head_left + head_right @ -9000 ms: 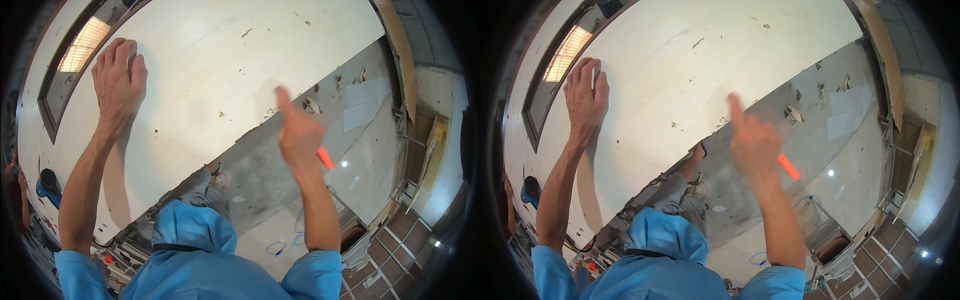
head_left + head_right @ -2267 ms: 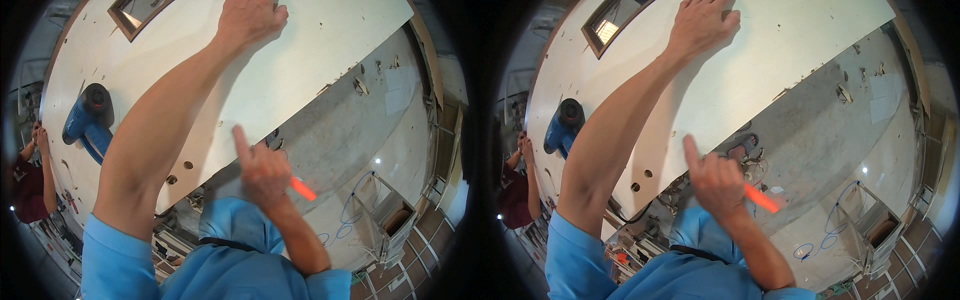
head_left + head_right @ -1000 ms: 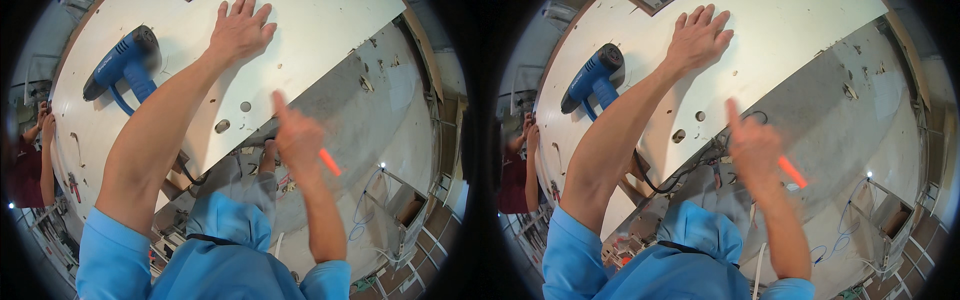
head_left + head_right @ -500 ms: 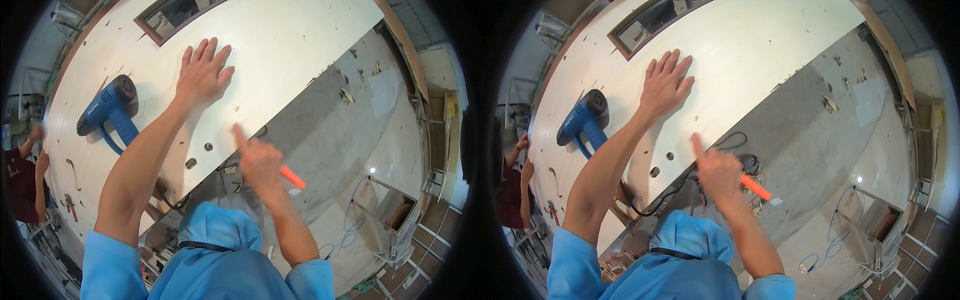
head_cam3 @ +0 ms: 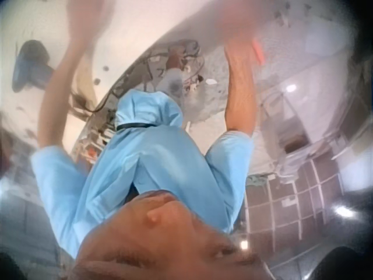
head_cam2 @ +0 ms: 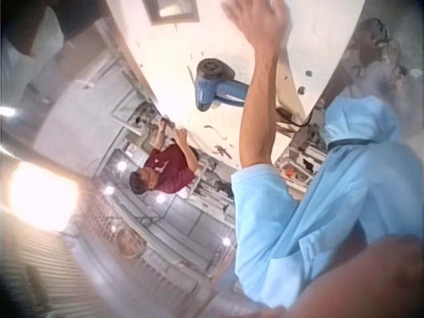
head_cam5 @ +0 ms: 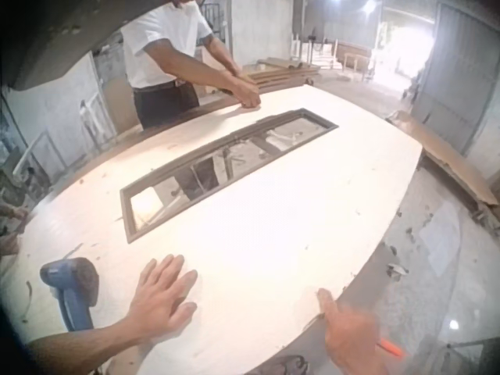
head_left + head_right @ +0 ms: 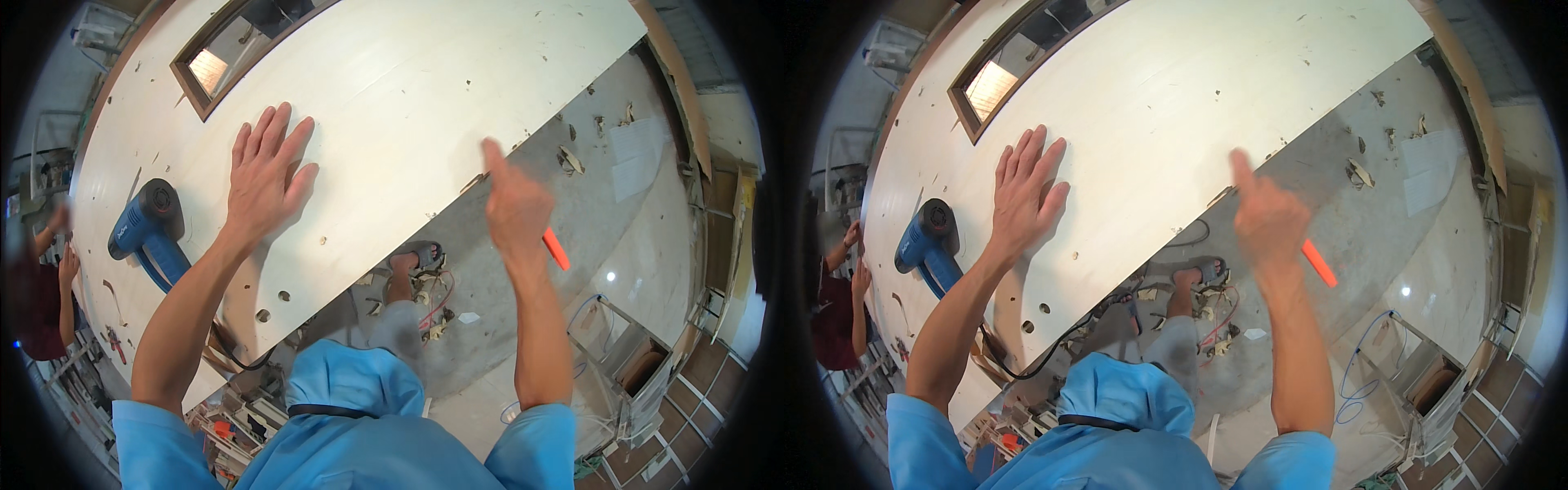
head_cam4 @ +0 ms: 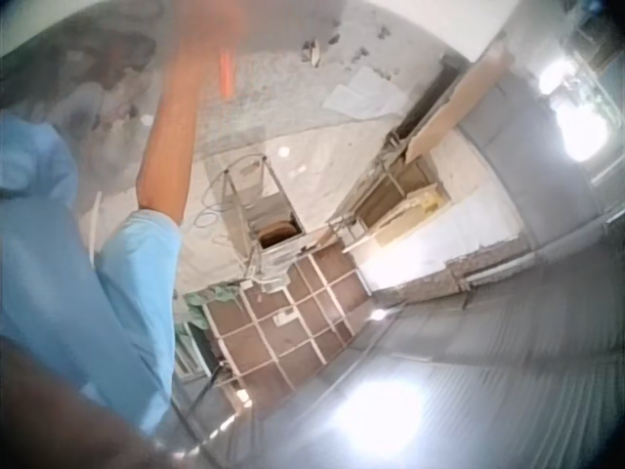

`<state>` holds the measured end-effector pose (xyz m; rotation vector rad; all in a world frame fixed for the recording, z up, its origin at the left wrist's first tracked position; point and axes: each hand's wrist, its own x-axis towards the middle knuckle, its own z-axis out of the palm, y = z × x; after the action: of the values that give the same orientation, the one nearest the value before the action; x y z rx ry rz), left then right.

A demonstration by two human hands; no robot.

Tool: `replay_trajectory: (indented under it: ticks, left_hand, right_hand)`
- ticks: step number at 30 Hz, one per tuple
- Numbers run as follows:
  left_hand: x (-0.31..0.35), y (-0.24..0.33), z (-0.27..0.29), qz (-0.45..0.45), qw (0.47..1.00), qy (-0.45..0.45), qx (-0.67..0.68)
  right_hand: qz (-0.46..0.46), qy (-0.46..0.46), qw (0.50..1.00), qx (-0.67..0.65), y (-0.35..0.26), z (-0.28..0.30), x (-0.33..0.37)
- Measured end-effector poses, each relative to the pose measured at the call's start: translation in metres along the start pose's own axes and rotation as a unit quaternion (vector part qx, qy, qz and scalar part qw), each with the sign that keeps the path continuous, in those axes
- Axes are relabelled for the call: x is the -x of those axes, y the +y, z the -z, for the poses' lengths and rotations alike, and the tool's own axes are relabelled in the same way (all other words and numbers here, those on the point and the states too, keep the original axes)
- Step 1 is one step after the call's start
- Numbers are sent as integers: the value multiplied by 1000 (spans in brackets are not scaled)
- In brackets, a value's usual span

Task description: The person uses a utility knife to score and pry off a brown wooden trim strip from around a rectangular window on a white panel. They then use a heat gun to soften adhesive while pulling the trim away, and scrape residual material from the panel surface.

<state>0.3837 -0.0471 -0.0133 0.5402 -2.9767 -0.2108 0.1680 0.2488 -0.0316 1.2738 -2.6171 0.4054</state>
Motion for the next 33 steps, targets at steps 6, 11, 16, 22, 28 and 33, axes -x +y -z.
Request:
replay_trajectory:
  ticks: [6,11,16,22,28,33]
  left_hand:
    - [-2,4,6,8,1000,-17,-2]
    - [-3,5,8,4,1000,-16,15]
    - [-4,4,7,1,1000,-18,17]
    - [-7,3,9,2,1000,-21,13]
    - [-3,2,5,4,999,-25,19]
    - [-5,2,7,8,1000,-26,13]
  right_hand:
    - [72,-104,987,-94,-42,18,22]
    - [18,-37,999,7,10,5,-29]
    - [37,-63,997,-21,-37,13,0]
    - [51,-59,995,-68,-27,15,-7]
    - [32,-50,998,-6,-16,9,-6]
    - [126,-112,980,-106,-67,27,25]
